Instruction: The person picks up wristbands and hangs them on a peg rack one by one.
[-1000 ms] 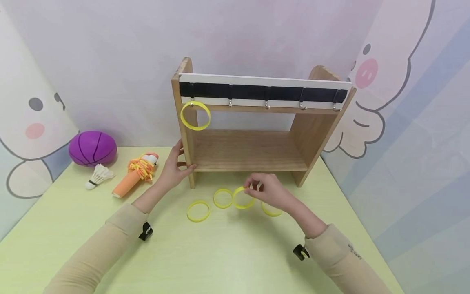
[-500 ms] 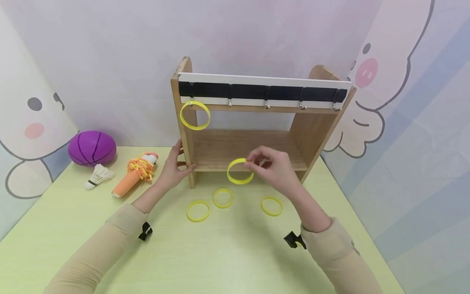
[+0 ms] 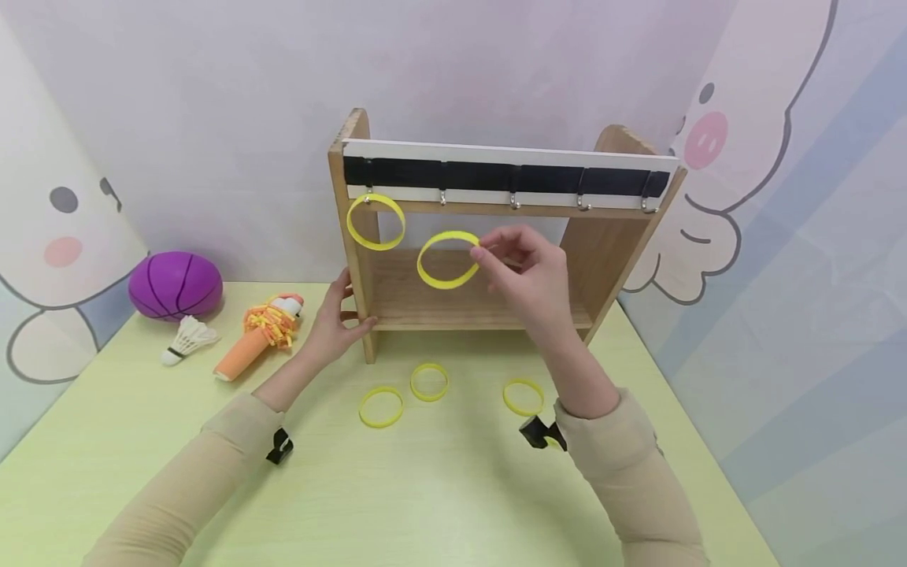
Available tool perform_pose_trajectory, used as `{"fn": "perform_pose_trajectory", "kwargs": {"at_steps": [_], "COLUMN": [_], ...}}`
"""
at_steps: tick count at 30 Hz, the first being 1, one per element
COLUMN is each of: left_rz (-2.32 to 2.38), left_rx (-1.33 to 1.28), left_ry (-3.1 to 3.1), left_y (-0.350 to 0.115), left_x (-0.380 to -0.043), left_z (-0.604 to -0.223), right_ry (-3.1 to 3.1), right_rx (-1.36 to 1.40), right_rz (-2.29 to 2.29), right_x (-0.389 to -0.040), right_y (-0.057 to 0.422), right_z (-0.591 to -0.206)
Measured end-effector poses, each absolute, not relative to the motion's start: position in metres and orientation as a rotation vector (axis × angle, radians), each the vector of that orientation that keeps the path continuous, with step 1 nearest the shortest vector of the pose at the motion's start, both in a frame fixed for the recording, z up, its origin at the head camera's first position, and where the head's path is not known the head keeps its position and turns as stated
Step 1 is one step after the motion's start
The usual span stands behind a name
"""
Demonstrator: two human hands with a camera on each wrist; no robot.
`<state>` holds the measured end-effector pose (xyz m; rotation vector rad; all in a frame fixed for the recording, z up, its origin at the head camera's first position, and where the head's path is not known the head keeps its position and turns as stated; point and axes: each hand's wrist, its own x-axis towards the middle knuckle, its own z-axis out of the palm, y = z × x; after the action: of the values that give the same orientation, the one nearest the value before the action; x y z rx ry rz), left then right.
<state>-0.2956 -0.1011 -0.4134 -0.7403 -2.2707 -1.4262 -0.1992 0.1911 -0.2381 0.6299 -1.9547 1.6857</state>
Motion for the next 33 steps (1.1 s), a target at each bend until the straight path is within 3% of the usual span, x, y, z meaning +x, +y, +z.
{"fn": "perform_pose_trajectory", "kwargs": {"at_steps": [14,33], "left_rz": [-1.421,-1.423], "left_rx": [-0.742,-0.747], "left_ry": [-2.267,-2.256], "left_y": [-0.101,-0.101], "left_x": [-0.295,-0.297], "left_z": [-0.412,-0.415], "right_ry": [-1.643,-1.719], "right_rx": [0.579,0.513], "right_rz": [1.820,1.837], "right_x": [-0.228,-0.242], "right_y": [0.169,0.172], "right_z": [-0.239,-0.255]}}
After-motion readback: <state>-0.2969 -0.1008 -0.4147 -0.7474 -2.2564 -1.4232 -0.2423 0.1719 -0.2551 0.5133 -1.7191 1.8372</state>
